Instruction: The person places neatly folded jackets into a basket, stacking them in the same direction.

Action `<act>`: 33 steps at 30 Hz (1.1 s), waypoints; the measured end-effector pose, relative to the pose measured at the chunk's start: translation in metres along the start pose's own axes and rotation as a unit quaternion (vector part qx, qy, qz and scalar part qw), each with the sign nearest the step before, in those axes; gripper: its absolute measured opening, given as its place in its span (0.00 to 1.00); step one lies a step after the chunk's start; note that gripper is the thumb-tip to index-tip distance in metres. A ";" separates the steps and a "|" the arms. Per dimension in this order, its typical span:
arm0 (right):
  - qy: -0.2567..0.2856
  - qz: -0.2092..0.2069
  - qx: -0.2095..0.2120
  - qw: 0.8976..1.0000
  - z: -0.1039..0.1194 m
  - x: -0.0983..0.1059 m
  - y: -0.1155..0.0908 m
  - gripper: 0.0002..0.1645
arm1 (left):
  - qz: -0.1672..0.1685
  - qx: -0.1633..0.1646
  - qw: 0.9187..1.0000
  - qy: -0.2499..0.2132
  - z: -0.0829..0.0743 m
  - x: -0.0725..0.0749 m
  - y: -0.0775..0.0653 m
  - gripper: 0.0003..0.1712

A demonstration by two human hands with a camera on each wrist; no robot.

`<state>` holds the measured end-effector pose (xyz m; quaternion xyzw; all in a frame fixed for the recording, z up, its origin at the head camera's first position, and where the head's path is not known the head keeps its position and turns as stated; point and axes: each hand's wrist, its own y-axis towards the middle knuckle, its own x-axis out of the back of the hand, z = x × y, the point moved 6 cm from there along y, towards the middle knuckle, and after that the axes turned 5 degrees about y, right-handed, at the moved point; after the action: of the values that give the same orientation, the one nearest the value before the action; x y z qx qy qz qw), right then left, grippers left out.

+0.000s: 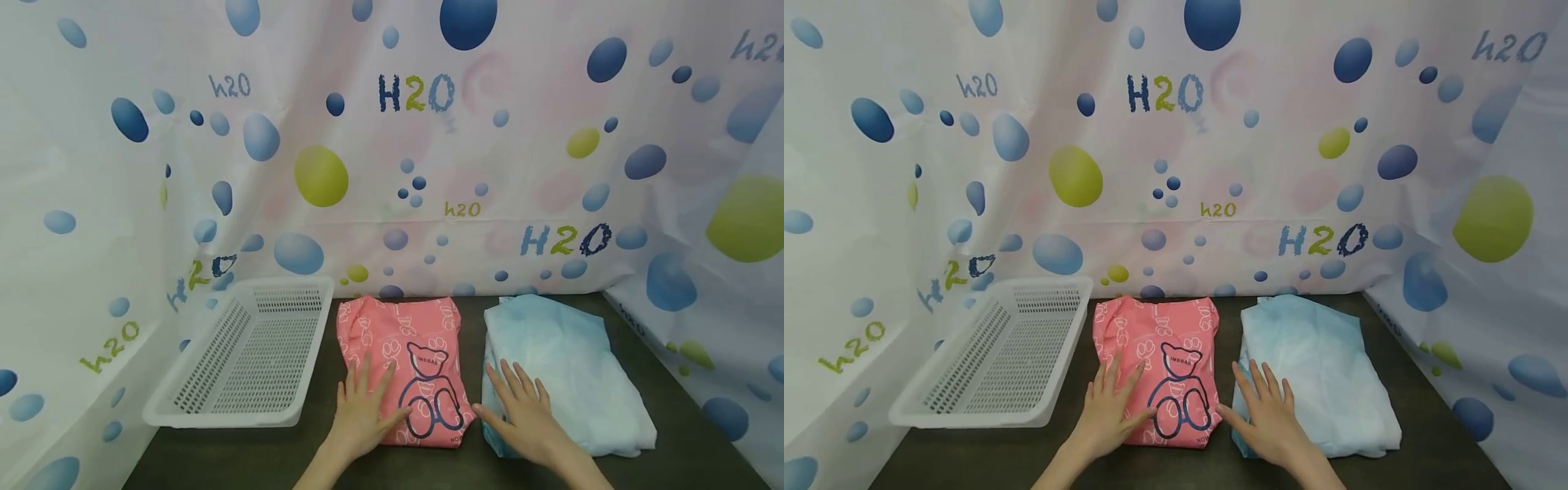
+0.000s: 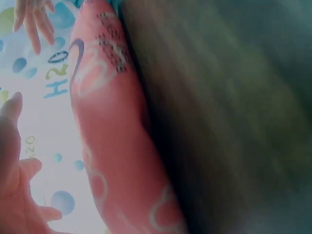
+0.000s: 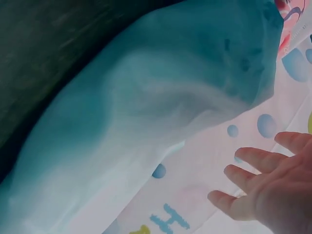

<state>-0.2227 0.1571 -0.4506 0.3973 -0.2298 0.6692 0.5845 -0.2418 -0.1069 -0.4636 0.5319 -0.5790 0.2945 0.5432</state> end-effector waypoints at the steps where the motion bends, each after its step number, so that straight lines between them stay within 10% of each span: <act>1: 0.010 0.007 0.002 1.000 0.001 -0.001 0.002 0.45 | 0.003 0.003 1.000 -0.005 0.004 -0.001 0.002 0.44; 16: 0.135 0.126 -0.020 0.983 0.006 -0.042 0.046 0.50 | 0.100 0.121 0.970 -0.187 0.072 -0.023 0.035 0.47; 33: 0.240 0.084 -0.122 0.959 -0.006 -0.068 0.079 0.56 | 0.160 0.118 0.909 -0.366 0.077 -0.032 0.048 0.42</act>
<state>-0.3003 0.1038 -0.4962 0.1302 -0.1951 0.7583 0.6083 -0.3156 -0.1554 -0.5005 0.5627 -0.7757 0.2283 0.1719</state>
